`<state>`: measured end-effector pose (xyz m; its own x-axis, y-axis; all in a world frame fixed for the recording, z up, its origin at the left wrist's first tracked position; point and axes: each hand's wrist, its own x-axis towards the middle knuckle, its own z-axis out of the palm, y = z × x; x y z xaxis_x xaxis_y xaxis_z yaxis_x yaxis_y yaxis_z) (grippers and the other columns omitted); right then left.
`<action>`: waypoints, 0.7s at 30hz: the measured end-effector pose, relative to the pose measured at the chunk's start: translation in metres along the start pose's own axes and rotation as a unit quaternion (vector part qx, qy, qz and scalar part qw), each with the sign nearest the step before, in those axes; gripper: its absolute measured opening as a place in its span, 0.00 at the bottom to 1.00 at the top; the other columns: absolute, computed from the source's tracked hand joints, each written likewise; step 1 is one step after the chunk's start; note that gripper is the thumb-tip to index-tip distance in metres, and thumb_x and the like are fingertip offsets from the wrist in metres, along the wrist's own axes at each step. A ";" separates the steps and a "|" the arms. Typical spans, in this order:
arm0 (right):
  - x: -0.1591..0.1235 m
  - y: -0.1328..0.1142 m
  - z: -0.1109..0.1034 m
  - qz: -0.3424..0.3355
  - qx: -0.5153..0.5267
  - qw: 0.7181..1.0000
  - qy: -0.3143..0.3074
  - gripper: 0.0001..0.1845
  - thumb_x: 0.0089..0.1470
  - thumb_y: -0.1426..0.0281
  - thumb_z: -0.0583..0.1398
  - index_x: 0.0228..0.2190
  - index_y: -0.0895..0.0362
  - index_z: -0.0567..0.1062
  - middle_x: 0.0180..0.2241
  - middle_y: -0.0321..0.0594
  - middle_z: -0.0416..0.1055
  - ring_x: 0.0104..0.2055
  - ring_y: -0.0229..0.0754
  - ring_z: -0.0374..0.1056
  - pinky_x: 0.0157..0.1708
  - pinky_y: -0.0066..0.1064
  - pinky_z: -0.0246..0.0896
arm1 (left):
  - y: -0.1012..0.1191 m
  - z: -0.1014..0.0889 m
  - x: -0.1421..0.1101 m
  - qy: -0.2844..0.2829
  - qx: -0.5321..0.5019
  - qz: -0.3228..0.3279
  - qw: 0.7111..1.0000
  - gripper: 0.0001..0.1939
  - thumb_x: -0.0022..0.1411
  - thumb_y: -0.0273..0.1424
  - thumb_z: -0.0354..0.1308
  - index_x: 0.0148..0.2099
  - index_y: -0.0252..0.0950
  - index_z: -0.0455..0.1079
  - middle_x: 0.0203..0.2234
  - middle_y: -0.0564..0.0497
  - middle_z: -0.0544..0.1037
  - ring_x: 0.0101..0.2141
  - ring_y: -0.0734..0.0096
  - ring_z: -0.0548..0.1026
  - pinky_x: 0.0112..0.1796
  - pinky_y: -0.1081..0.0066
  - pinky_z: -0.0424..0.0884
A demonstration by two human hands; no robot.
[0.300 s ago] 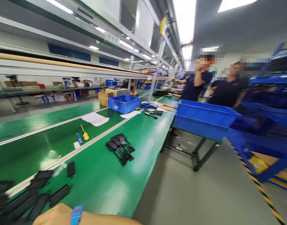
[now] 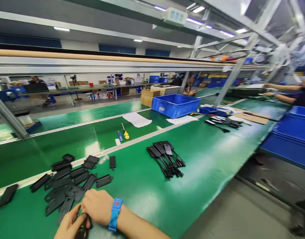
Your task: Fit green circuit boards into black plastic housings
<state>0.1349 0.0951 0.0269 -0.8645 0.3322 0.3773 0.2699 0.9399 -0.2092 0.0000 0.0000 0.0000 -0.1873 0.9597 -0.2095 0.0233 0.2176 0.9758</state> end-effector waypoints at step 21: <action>0.119 -0.016 0.036 -0.029 0.111 0.985 -0.126 0.16 0.48 0.64 0.67 0.40 0.54 0.75 0.38 0.40 0.70 0.44 0.44 0.66 0.41 0.30 0.62 | 0.028 -0.004 -0.032 -0.399 -0.220 -0.084 0.886 0.36 0.42 0.42 0.73 0.51 0.32 0.68 0.34 0.42 0.77 0.24 0.74 0.74 0.28 0.76 0.68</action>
<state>0.0126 0.1170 0.0427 -0.9613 0.2217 0.1634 0.1420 0.9073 -0.3958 0.0024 -0.0257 0.0340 0.6057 0.7792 -0.1613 -0.3575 0.4476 0.8197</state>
